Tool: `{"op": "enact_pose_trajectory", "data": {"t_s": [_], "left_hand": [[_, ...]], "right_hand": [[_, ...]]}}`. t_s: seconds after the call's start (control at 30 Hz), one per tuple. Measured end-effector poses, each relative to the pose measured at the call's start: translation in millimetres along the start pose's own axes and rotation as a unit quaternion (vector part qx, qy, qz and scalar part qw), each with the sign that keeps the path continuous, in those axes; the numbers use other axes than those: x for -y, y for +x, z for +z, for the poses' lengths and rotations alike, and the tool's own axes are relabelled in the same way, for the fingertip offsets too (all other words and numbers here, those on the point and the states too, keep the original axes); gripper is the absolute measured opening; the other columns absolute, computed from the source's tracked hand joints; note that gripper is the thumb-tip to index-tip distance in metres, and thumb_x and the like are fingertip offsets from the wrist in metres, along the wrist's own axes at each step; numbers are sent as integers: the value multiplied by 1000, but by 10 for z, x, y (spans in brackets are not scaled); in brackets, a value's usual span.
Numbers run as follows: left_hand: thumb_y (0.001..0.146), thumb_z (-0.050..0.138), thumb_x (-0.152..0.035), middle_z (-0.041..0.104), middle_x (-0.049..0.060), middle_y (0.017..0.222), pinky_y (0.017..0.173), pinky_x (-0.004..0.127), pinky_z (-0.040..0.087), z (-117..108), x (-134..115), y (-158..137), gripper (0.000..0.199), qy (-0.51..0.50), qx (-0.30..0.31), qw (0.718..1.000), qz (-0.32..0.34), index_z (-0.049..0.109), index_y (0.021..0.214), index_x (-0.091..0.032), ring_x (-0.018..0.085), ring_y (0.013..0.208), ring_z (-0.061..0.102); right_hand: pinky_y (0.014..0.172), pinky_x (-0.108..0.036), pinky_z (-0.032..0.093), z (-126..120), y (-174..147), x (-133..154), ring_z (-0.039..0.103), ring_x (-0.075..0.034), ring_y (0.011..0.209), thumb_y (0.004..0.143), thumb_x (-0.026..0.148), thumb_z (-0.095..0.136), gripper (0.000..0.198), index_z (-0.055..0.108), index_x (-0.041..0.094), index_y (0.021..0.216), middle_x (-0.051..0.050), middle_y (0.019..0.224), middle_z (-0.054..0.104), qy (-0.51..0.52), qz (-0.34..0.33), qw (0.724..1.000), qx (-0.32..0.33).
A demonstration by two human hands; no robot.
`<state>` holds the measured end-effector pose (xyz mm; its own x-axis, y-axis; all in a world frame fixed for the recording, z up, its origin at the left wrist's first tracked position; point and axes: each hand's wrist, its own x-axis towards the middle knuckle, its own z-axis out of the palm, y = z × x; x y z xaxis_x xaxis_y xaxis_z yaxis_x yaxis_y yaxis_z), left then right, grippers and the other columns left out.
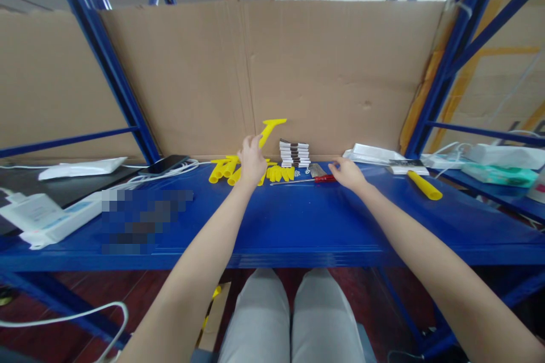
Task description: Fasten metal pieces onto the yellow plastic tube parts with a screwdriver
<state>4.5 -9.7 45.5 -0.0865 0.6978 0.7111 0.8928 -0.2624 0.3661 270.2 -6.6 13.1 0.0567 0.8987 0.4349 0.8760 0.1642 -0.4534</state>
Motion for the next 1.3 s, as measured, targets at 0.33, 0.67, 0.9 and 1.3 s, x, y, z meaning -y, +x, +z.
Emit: {"op": "enact_pose_trajectory", "data": {"t_s": [0.33, 0.67, 0.9, 1.3], "left_hand": [[86, 36, -5, 53, 10, 137, 107, 39, 38, 219, -214, -356, 51, -98, 171, 936, 292, 53, 132, -20, 21, 129, 47], [91, 38, -12, 51, 12, 140, 107, 46, 39, 188, -204, -460, 54, -83, 196, 938, 274, 39, 144, -23, 25, 132, 45], [90, 39, -11, 54, 12, 137, 101, 39, 45, 201, -189, -477, 58, -47, 226, 936, 265, 35, 147, -22, 23, 126, 52], [84, 48, -15, 54, 8, 142, 107, 34, 39, -81, -80, -237, 57, 19, 254, 948, 192, 46, 141, -19, 23, 128, 52]], "right_hand": [[51, -20, 45, 18, -51, 148, 51, -9, 49, 96, 35, 46, 20, 54, 19, 87, -1, 71, 64, 529, 96, 836, 106], [46, -22, 37, 2, -54, 226, 42, -10, 41, 91, 26, 44, 21, 53, 19, 73, 2, 51, 55, 608, 172, 768, 102], [43, -21, 32, 152, -222, 459, 38, -9, 39, 94, 25, 37, 28, 58, 16, 78, 1, 52, 56, 581, 149, 764, 238], [48, -21, 38, 89, 150, 26, 47, -9, 46, 81, 17, 56, 14, 66, 14, 72, -2, 61, 66, 260, 74, 963, 8]]}}
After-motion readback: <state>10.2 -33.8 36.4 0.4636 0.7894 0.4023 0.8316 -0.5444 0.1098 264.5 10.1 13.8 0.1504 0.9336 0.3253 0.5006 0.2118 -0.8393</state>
